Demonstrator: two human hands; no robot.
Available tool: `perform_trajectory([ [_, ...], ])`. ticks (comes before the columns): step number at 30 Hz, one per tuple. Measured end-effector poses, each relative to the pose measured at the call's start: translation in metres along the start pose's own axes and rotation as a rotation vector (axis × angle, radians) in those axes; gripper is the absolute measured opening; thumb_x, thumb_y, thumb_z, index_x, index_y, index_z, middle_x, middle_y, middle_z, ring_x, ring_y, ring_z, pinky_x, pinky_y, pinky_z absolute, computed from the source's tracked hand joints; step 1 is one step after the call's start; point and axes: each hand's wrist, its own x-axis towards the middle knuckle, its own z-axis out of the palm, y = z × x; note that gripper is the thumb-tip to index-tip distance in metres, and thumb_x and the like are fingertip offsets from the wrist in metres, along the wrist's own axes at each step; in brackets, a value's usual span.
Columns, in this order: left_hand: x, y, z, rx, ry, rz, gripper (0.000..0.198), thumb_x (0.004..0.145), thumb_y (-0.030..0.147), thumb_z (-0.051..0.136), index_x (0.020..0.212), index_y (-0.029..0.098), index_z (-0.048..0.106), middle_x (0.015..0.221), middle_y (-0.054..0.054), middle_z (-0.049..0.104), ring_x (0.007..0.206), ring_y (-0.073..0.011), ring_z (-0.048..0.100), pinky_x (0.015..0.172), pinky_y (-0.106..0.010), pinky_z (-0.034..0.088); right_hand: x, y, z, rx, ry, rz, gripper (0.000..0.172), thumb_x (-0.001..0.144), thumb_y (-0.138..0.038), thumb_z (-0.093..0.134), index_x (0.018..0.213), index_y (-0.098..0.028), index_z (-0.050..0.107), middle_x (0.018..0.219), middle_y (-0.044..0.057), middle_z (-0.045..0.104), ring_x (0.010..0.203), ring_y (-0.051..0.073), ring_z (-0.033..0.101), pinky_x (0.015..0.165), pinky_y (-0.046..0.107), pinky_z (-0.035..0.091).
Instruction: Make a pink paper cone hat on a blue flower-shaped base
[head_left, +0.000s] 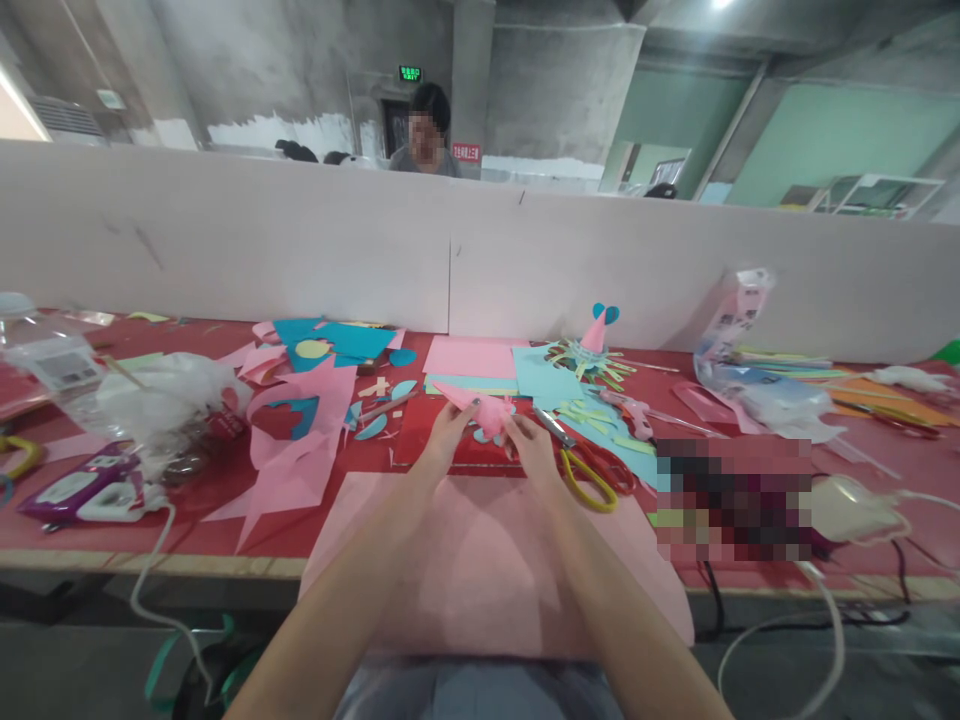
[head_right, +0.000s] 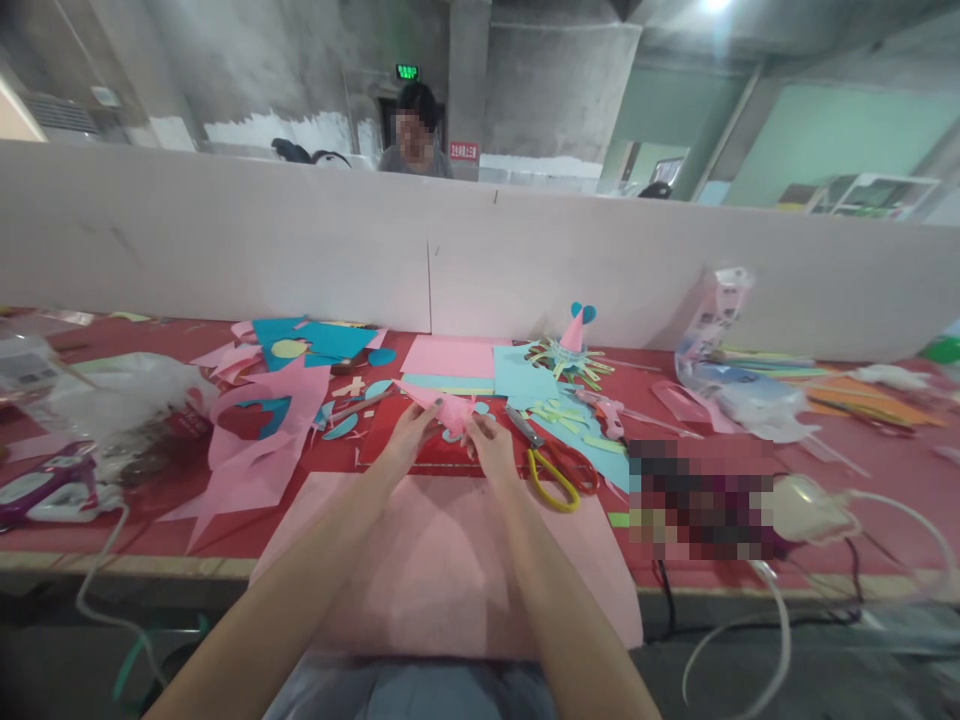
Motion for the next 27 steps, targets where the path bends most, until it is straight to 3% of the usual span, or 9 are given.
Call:
perform_trajectory([
  [4,0.000,0.002,0.001,0.033,0.042,0.105,0.043,0.062,0.034,0.074,0.098,0.014,0.062,0.104,-0.010,0.067,0.098,-0.0226,0.061,0.086,-0.036,0.048,0.000,0.002,0.001,-0.031,0.009,0.040,0.045,0.071,-0.063,0.056,0.068,-0.018,0.056,0.051,-0.001,0.055,0.037,0.009,0.041,0.036,0.023,0.031],
  [11,-0.002,0.007,0.005,0.143,0.047,0.180,0.032,0.063,0.023,0.073,0.092,0.014,0.064,0.100,-0.009,0.068,0.098,-0.0220,0.061,0.090,-0.034,0.045,-0.001,0.015,0.000,-0.335,0.104,-0.121,0.029,0.072,-0.049,0.060,0.075,-0.020,0.062,0.067,0.002,0.065,0.055,0.014,0.054,0.053,0.025,0.039],
  [17,0.001,0.005,0.003,0.152,0.065,0.186,0.032,0.063,0.024,0.072,0.092,0.013,0.063,0.100,-0.010,0.068,0.098,-0.0220,0.061,0.090,-0.034,0.045,0.002,0.013,-0.004,-0.244,0.066,-0.059,0.036,0.074,-0.053,0.056,0.080,-0.019,0.063,0.052,-0.001,0.057,0.044,0.013,0.047,0.045,0.024,0.034],
  [20,-0.003,0.004,0.004,0.161,-0.016,0.202,0.041,0.059,0.021,0.074,0.098,0.015,0.062,0.107,-0.010,0.066,0.102,-0.0220,0.059,0.089,-0.032,0.046,0.005,0.015,-0.007,-0.157,0.139,-0.037,0.038,0.072,-0.057,0.057,0.073,-0.020,0.058,0.048,-0.003,0.052,0.041,0.012,0.044,0.042,0.024,0.033],
  [25,-0.011,0.002,0.005,0.198,-0.319,0.237,0.054,0.055,0.012,0.074,0.107,0.018,0.063,0.123,-0.010,0.058,0.115,-0.0240,0.052,0.095,-0.032,0.042,0.007,0.013,-0.009,0.085,0.258,-0.009,0.040,0.070,-0.060,0.057,0.071,-0.021,0.051,0.050,-0.005,0.049,0.042,0.011,0.043,0.041,0.023,0.035],
  [27,-0.007,0.000,0.004,0.175,-0.323,0.244,0.053,0.054,0.011,0.074,0.106,0.019,0.064,0.124,-0.009,0.058,0.117,-0.0239,0.051,0.097,-0.032,0.040,0.005,0.009,-0.009,0.151,0.270,0.013,0.040,0.070,-0.060,0.058,0.072,-0.021,0.051,0.053,-0.005,0.049,0.043,0.010,0.043,0.042,0.023,0.036],
])
